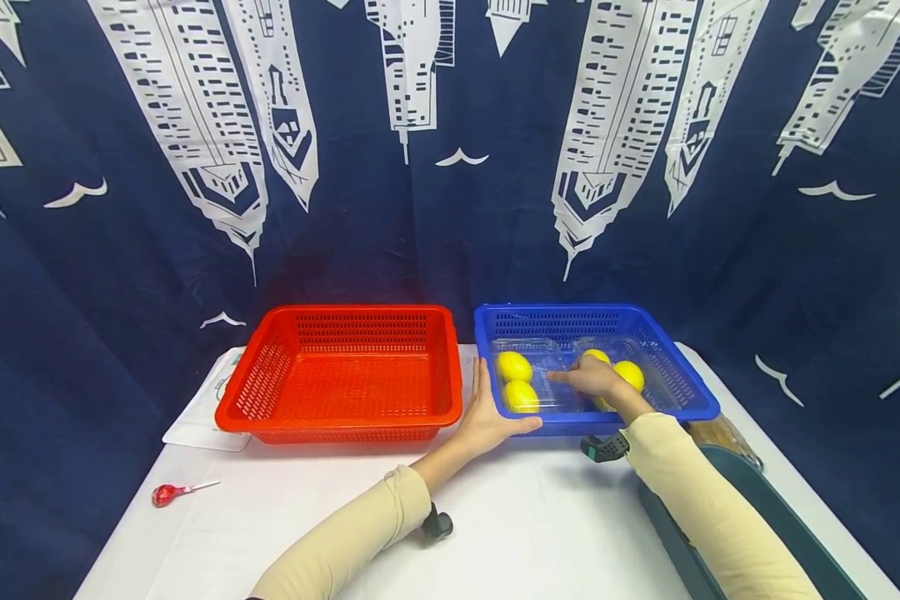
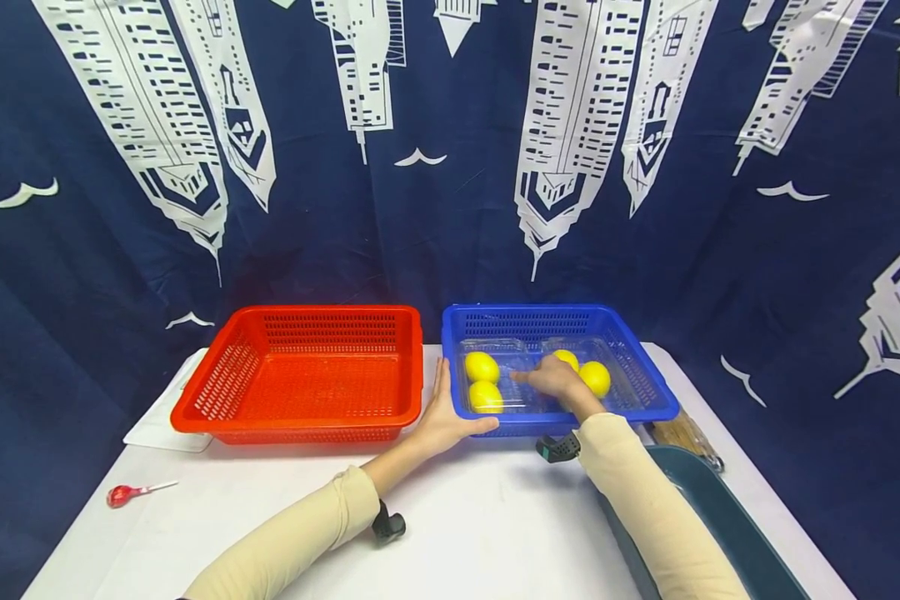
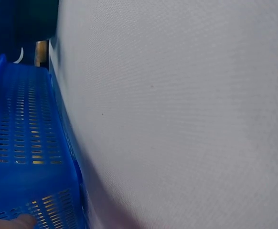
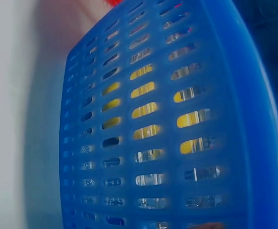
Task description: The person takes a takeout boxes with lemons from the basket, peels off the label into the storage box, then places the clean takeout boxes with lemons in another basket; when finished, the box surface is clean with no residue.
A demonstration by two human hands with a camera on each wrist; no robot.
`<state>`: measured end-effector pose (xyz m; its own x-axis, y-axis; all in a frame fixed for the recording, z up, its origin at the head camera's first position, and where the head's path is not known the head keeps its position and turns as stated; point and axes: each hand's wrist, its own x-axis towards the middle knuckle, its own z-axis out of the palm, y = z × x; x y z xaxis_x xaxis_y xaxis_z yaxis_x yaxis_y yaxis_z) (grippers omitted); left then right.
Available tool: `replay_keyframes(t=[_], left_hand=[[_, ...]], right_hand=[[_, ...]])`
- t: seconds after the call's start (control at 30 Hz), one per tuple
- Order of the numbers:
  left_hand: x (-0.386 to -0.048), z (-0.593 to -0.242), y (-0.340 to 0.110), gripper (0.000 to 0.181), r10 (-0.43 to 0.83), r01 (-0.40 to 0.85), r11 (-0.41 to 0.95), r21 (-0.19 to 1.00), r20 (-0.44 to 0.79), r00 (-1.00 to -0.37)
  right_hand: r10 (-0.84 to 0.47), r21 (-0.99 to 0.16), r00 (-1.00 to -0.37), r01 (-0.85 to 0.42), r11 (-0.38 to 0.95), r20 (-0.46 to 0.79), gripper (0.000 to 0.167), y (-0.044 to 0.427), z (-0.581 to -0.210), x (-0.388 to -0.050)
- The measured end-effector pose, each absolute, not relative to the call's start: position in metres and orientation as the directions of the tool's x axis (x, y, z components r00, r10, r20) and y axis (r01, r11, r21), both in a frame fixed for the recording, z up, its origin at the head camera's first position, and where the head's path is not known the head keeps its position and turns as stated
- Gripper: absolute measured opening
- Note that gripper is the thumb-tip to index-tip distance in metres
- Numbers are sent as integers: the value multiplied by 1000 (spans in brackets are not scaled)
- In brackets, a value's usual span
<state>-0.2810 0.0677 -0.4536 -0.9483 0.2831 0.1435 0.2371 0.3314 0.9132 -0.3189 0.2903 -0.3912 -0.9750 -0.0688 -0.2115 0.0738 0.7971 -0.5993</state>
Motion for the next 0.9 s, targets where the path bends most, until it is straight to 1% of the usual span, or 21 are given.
replay_keyframes(t=[0.1, 0.2, 0.3, 0.37, 0.47, 0.5, 0.6, 0.8, 0.9], left_hand=[[-282, -454, 68, 133, 285, 237, 327, 915, 143, -948], [-283, -454, 68, 132, 289, 237, 323, 916, 143, -947], [-283, -453, 68, 132, 292, 233, 322, 918, 138, -946], [-283, -453, 68, 132, 292, 233, 323, 917, 137, -947], [-284, -454, 68, 132, 288, 232, 320, 919, 139, -947], [-284, -454, 68, 132, 288, 232, 317, 920, 140, -947], [-284, -455, 68, 132, 290, 228, 317, 921, 135, -948], [-287, -454, 66, 132, 292, 218, 316, 923, 124, -948], [-287, -453, 65, 131, 282, 215, 303, 928, 128, -951]], right_hand=[[-75, -622, -969, 89, 778, -233, 51, 290, -389, -318], [-61, -649, -962, 134, 749, -268, 46, 289, -384, -318], [-31, -652, -958, 171, 738, -286, 41, 289, -380, -317], [-19, -650, -956, 185, 737, -294, 44, 290, -379, -316], [-8, -646, -956, 193, 739, -294, 56, 291, -378, -315], [-4, -649, -955, 199, 734, -297, 57, 290, -378, -315], [-5, -657, -958, 192, 729, -285, 57, 290, -377, -312], [-7, -651, -968, 163, 742, -251, 40, 286, -375, -310], [-19, -633, -977, 123, 764, -213, 45, 284, -374, -310]])
